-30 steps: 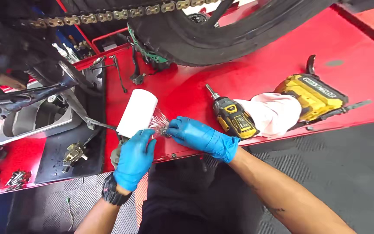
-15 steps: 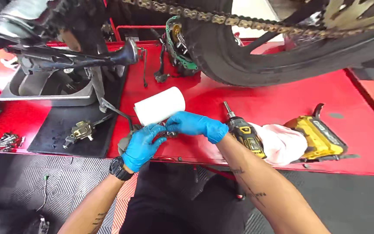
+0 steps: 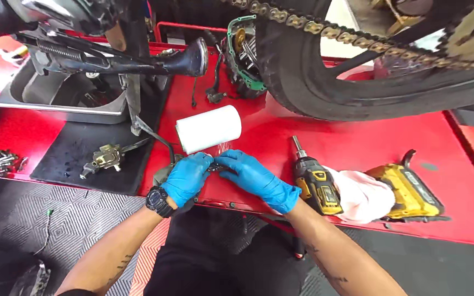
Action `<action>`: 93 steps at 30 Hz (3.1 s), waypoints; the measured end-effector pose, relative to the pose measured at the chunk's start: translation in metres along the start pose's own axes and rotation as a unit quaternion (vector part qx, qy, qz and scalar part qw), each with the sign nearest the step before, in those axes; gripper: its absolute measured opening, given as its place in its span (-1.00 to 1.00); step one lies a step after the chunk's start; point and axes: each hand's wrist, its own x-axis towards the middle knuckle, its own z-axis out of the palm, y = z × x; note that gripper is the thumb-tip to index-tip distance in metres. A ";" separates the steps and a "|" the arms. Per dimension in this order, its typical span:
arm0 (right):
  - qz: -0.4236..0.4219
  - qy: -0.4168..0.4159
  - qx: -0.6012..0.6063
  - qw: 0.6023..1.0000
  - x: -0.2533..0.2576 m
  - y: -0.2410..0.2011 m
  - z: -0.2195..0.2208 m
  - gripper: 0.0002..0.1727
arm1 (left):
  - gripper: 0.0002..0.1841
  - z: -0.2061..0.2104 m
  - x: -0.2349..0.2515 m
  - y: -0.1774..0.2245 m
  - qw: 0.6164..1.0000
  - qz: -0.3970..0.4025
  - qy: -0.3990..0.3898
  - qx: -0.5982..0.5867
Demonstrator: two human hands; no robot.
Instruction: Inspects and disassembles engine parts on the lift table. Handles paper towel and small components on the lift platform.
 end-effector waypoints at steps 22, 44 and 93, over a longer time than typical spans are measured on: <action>0.019 0.025 0.011 0.999 0.025 0.011 -0.001 -0.70 | -0.68 -0.033 0.024 -0.003 0.991 -0.099 -0.073 -0.048; 0.061 0.003 0.002 0.998 0.037 0.012 -0.009 -0.75 | -0.60 -0.046 0.017 -0.030 0.999 0.001 -0.039 -0.029; 0.270 -0.042 0.101 0.957 0.044 0.004 -0.014 -0.58 | -0.75 -0.034 0.051 -0.002 0.998 -0.034 0.052 0.010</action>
